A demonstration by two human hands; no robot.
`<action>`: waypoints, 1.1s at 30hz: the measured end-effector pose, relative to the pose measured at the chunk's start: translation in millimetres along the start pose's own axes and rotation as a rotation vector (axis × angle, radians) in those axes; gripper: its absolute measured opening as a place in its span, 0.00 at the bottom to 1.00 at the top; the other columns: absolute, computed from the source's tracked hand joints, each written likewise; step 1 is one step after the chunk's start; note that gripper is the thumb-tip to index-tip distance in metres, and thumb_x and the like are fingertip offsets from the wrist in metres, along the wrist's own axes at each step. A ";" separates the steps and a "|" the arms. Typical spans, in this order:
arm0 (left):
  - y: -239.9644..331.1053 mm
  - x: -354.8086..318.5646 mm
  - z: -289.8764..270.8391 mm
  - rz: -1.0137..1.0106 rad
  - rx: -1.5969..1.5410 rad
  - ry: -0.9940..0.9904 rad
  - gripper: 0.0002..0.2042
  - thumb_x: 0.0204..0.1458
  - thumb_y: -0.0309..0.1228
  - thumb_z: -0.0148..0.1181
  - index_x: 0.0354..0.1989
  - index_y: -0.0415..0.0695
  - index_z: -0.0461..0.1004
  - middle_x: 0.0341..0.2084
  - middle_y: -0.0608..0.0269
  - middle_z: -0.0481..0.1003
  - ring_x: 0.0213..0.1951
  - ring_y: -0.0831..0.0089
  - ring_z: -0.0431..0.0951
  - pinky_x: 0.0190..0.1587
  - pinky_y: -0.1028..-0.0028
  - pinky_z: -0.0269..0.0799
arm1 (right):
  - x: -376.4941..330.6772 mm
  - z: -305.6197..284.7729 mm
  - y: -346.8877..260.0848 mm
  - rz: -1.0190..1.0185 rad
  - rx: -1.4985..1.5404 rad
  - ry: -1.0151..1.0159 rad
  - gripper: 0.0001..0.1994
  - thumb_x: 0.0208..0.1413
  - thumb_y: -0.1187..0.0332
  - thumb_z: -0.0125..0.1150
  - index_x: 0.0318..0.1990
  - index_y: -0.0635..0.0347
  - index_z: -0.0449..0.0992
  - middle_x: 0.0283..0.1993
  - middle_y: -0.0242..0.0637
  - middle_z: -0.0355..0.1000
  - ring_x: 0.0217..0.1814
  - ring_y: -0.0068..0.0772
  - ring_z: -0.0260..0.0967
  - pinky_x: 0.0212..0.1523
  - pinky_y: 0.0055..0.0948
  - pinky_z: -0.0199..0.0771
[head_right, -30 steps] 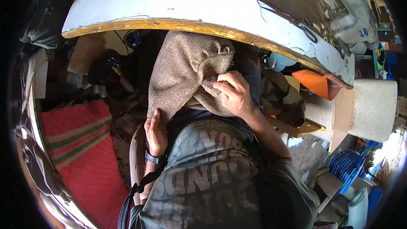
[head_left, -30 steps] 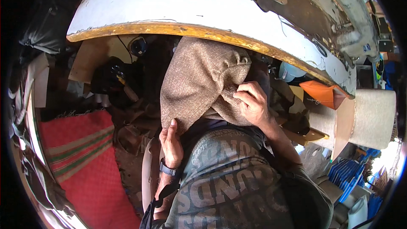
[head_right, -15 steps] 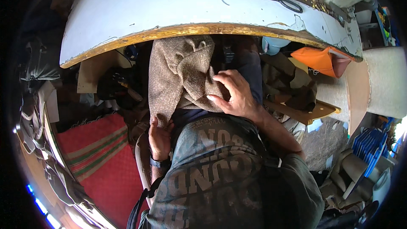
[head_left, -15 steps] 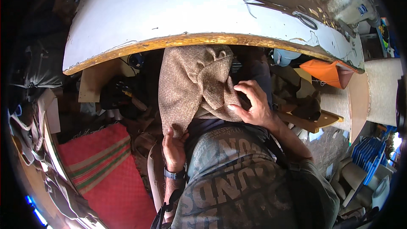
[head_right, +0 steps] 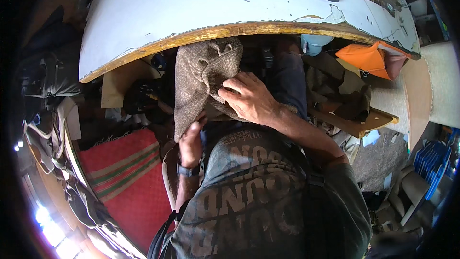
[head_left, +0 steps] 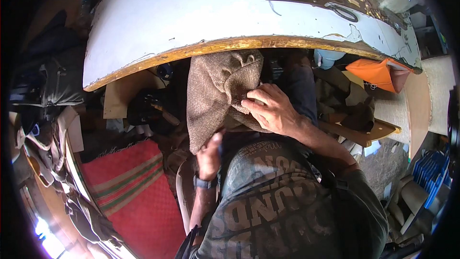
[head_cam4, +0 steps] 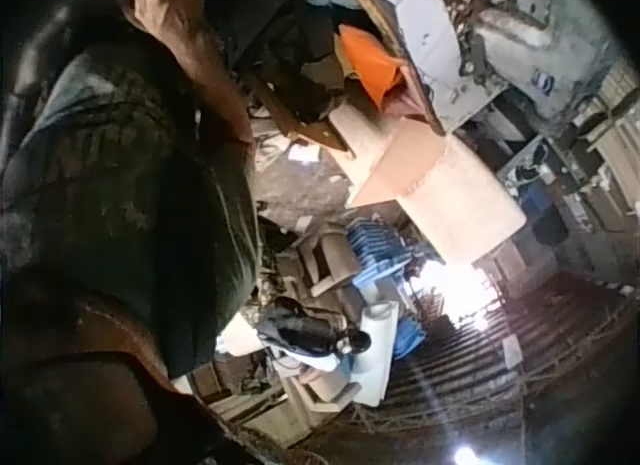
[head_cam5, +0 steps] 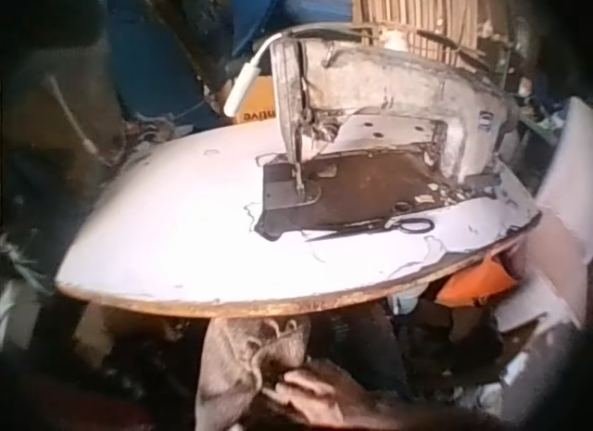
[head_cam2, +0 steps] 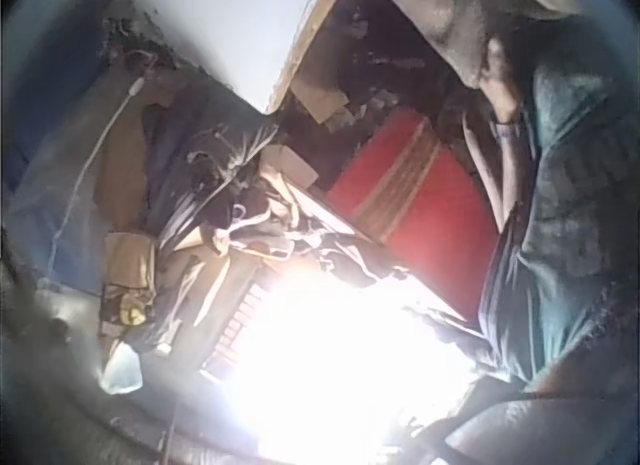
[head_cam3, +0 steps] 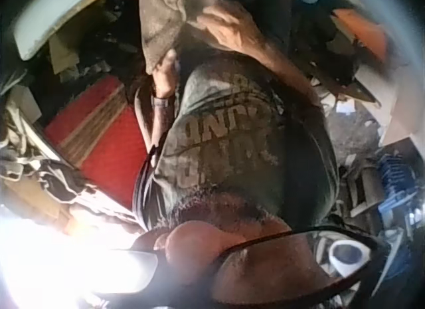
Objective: Sewing and finishing a burlap hat using a needle for hand-stitching and a sewing machine.
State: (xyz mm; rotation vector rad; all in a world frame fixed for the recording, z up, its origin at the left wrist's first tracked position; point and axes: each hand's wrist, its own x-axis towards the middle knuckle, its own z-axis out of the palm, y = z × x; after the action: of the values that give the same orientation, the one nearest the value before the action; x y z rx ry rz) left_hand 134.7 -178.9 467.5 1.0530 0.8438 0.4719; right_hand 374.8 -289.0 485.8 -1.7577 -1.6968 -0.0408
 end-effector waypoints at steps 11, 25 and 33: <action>10.2 49.7 49.1 0.021 -0.140 -0.003 0.18 0.70 0.36 0.47 0.60 0.37 0.73 0.57 0.57 0.75 0.56 0.66 0.75 0.55 0.63 0.74 | -3.4 -0.2 -2.1 0.019 0.083 0.039 0.13 0.48 0.76 0.67 0.43 0.60 0.79 0.44 0.36 0.71 0.47 0.40 0.70 0.47 0.41 0.72; 43.2 51.0 15.8 1.177 1.090 0.368 0.21 0.37 0.27 0.80 0.41 0.47 0.76 0.38 0.63 0.76 0.41 0.61 0.76 0.46 0.63 0.67 | 52.6 -18.6 1.7 0.254 0.554 0.094 0.06 0.66 0.79 0.52 0.47 0.67 0.73 0.42 0.42 0.72 0.40 0.34 0.71 0.42 0.30 0.73; 105.4 77.6 42.8 1.101 1.215 -0.012 0.17 0.43 0.21 0.68 0.45 0.45 0.81 0.37 0.62 0.79 0.46 0.61 0.78 0.51 0.62 0.71 | 85.1 -34.8 -14.4 0.340 0.759 -0.019 0.06 0.67 0.77 0.51 0.48 0.65 0.72 0.37 0.38 0.68 0.39 0.29 0.67 0.44 0.28 0.69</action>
State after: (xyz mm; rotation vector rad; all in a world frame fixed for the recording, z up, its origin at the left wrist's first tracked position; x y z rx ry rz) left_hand 220.7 -102.2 542.8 2.6710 0.4031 0.8799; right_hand 389.3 -232.8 558.6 -1.4157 -1.1655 0.6816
